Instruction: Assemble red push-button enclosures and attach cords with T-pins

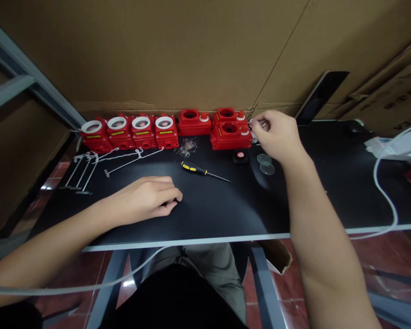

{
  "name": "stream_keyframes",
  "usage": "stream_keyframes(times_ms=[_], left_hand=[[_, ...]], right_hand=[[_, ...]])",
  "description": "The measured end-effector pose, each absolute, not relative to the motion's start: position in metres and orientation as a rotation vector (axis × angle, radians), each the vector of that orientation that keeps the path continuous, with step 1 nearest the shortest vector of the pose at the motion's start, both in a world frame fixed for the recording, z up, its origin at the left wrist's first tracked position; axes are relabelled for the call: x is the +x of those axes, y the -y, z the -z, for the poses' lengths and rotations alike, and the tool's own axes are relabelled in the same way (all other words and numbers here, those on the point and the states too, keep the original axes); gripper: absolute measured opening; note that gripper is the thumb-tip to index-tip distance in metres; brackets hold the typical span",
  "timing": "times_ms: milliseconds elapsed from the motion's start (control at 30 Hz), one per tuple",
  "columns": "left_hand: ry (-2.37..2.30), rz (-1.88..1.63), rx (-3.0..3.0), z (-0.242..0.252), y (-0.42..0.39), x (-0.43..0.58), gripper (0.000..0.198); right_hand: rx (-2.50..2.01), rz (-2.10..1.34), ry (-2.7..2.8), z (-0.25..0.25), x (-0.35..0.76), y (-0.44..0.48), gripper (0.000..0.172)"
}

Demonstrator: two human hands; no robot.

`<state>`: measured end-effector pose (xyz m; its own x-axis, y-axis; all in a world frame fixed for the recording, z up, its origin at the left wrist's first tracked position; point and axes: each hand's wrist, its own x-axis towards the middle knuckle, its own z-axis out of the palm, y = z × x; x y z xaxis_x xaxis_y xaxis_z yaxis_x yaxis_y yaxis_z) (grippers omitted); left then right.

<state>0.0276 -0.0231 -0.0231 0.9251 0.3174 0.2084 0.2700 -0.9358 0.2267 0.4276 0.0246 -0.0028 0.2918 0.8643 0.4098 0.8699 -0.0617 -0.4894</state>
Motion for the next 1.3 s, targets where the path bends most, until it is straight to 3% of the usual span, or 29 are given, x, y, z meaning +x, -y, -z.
stream_keyframes(times_ms=[333, 500, 700, 967, 1300], left_hand=[[-0.439, -0.419, 2.953, 0.014, 0.026, 0.029, 0.024], [-0.424, -0.414, 2.938, 0.013, 0.027, 0.029, 0.026], [-0.424, -0.37, 2.928, 0.015, 0.026, 0.028, 0.023], [-0.416, -0.335, 2.933, 0.015, 0.027, 0.029, 0.024], [-0.499, -0.344, 2.931, 0.015, 0.026, 0.029, 0.021]], right_hand=[[-2.128, -0.072, 1.524, -0.015, 0.482, -0.01, 0.014], [-1.922, 0.043, 1.647, -0.011, 0.469, -0.012, 0.011], [-1.659, 0.041, 1.898, 0.028, 0.426, -0.03, 0.034], [-1.472, 0.053, 2.033, 0.039, 0.43, -0.04, 0.01], [-1.454, 0.068, 1.87, 0.011, 0.426, -0.019, 0.008]])
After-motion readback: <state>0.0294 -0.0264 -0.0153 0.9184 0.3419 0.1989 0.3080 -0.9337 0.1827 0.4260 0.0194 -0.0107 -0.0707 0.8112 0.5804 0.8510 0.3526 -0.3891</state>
